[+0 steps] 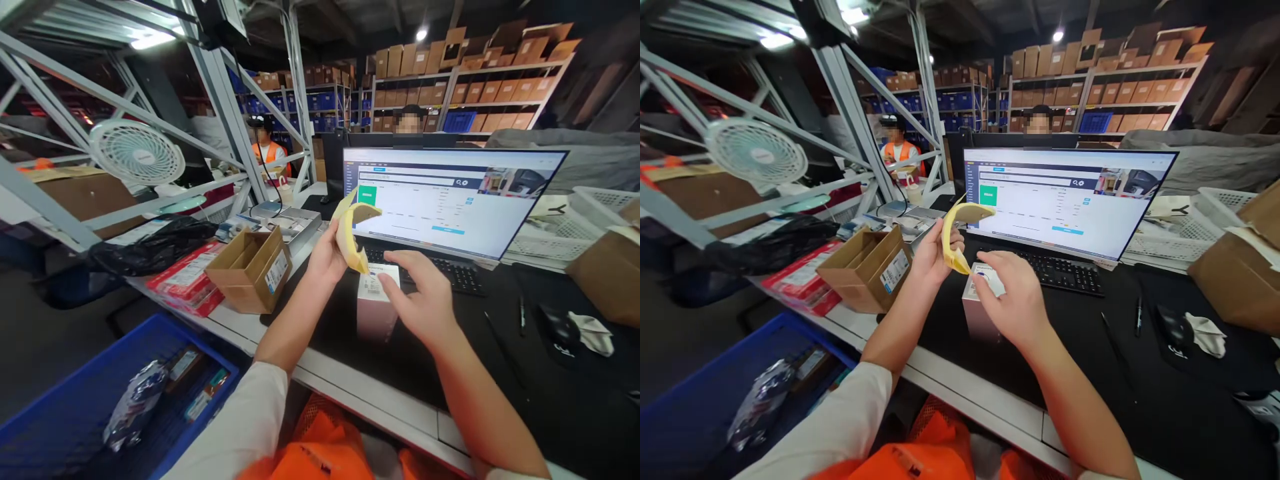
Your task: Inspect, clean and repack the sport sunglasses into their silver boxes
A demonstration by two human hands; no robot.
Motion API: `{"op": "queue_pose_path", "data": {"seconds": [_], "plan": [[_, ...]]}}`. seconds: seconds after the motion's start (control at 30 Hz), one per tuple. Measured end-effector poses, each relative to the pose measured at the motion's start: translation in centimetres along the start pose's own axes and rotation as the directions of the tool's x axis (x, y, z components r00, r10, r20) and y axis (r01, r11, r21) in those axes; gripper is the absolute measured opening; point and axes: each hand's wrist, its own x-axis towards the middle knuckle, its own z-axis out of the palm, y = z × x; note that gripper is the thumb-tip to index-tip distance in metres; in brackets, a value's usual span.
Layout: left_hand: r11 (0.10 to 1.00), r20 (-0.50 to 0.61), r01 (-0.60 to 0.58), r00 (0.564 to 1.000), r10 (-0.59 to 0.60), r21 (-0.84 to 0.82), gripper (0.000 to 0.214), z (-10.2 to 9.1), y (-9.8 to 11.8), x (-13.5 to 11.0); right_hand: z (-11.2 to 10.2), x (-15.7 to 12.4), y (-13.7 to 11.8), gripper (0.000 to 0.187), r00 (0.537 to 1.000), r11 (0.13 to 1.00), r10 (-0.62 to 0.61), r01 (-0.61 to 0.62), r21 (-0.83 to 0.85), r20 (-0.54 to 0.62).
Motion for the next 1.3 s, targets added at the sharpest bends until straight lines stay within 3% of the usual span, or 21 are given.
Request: {"op": "queue_pose_path", "data": {"seconds": [0.1,0.27,0.57,1.3], "plan": [[0.998,-0.011,0.051,0.999,-0.051,-0.028,0.028,0.0,-0.7,-0.8,1.2,-0.2,-0.3,0.022,0.999,0.997,0.024,-0.021,0.071,-0.037],[0.994,-0.030,0.108,0.994,-0.108,-0.007,0.022,0.0,-1.2,-0.8,1.3,-1.0,0.8,0.018,0.995,0.991,0.089,-0.085,0.099,-0.036],[0.996,-0.020,0.026,1.000,-0.024,0.090,0.016,-1.0,-2.4,0.3,0.9,-1.4,1.4,0.011,0.967,0.959,0.255,-0.256,0.125,0.026],[0.994,0.011,0.012,1.000,-0.013,0.110,0.013,-1.7,-2.4,0.7,0.7,-1.8,1.6,0.013,0.977,0.955,0.199,-0.210,0.211,0.072]]}}
